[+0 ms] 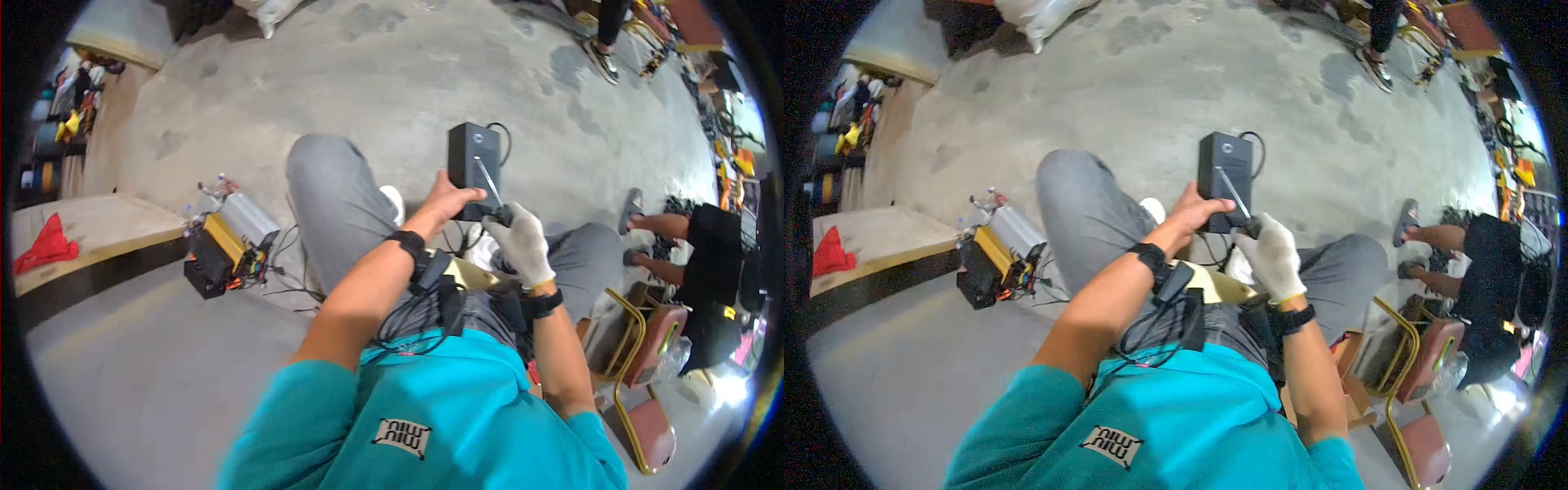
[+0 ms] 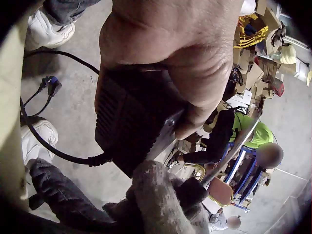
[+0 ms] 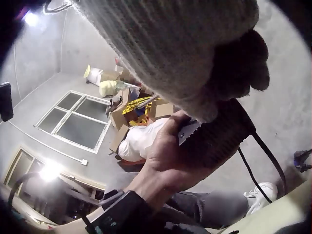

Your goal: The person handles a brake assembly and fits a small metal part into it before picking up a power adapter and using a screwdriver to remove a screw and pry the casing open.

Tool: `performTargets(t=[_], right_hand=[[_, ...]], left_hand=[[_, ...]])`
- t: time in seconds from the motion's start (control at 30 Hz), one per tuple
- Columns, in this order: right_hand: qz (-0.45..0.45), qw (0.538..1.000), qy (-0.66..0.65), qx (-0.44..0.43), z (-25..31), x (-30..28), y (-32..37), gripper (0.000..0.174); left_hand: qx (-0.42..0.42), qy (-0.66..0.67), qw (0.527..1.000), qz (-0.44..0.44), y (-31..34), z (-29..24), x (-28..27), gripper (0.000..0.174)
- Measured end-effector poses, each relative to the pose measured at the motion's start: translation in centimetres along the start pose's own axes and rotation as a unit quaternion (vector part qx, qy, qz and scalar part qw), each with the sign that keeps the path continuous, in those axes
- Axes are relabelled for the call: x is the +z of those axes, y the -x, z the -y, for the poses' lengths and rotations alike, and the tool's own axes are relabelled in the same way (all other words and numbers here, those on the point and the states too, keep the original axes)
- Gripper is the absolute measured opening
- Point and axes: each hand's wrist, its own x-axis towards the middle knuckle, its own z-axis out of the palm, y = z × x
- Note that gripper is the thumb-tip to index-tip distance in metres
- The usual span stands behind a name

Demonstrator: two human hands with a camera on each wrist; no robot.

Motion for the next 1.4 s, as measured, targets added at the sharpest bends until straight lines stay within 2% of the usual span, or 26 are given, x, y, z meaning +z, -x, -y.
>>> performTargets(t=[0.07,0.13,0.27,0.37,0.43,0.47,0.53,0.57,0.77,0.87,0.9,0.93,1.0,1.07,1.13,1.2,1.23,1.3,1.37,1.4], right_hand=[[0.009,0.999,0.022,-0.023,-0.9,0.2,-0.5,0.032],[0.011,0.999,0.014,-0.027,-0.5,0.0,-0.5,0.032],[0.027,0.999,0.026,-0.016,-0.2,-0.2,-0.7,0.031],[0.026,0.998,0.052,-0.019,0.3,-0.2,-0.6,0.03],[0.02,0.996,0.077,-0.035,0.3,0.0,-0.8,0.029],[0.021,0.996,0.074,-0.037,0.3,0.1,-0.9,0.029],[0.03,0.996,0.071,-0.041,0.6,0.1,-1.1,0.027],[0.039,0.996,0.083,-0.022,0.9,-0.1,-1.2,0.025],[0.041,0.995,0.086,-0.034,1.4,-0.5,-1.2,0.026],[0.025,0.997,0.069,-0.018,1.5,-0.9,-1.1,0.026],[0.02,0.998,0.058,-0.025,1.5,-1.1,-1.0,0.028],[0.014,0.998,0.06,-0.017,1.3,-1.2,-1.1,0.028],[0.013,0.999,0.035,-0.025,0.6,-1.5,-1.2,0.032],[0.031,0.999,-0.011,-0.009,0.4,-1.9,-1.2,0.035],[0.012,0.999,-0.027,-0.02,0.7,-1.7,-1.0,0.035],[0.018,1.0,0.016,-0.014,1.8,-2.0,-0.7,0.032],[0.009,0.999,0.017,-0.04,1.3,-1.6,-1.1,0.03],[-0.023,0.999,-0.006,-0.039,1.2,-1.8,-1.4,0.029],[-0.053,0.995,-0.074,-0.04,2.8,-3.3,-1.0,0.028],[-0.093,0.99,-0.084,-0.059,1.2,-2.6,-1.6,0.027]], left_hand=[[0.02,-0.026,0.999,0.006,-1.8,2.0,-0.5,0.052],[0.02,-0.029,0.998,-0.06,-1.3,1.8,0.2,0.047],[0.033,-0.047,0.997,-0.043,-1.9,2.3,0.1,0.049],[0.021,-0.017,0.997,-0.077,-0.7,1.4,0.2,0.047],[0.046,-0.002,0.999,0.004,-1.9,2.3,-0.2,0.038],[0.047,-0.004,0.999,0.001,-2.0,2.7,-0.2,0.038],[0.053,-0.009,0.996,-0.071,-2.2,3.2,0.2,0.025],[0.062,-0.009,0.996,-0.06,-2.9,4.0,0.0,0.02],[0.055,-0.013,0.997,-0.045,-3.5,4.6,-0.2,0.018],[0.04,0.033,0.997,-0.049,-0.3,0.8,0.6,0.02],[0.045,0.004,0.998,0.032,-1.3,1.5,-0.3,0.035],[0.043,0.002,0.998,0.041,-0.8,0.8,-0.4,0.035],[0.005,-0.003,1.0,-0.008,0.1,-0.2,0.0,0.044],[0.034,0.046,0.997,-0.042,-0.3,0.8,0.3,0.037],[0.023,0.024,0.999,-0.02,1.4,-1.6,0.8,0.036],[0.03,0.02,0.999,-0.013,0.4,-0.6,0.6,0.032],[0.026,0.026,0.999,-0.009,-0.1,0.2,0.2,0.037],[0.006,0.018,1.0,-0.001,-1.3,1.7,-0.5,0.04],[-0.015,0.012,1.0,-0.019,-0.3,0.4,-0.1,0.049],[-0.017,0.002,1.0,-0.011,-0.2,0.4,-0.2,0.049]])
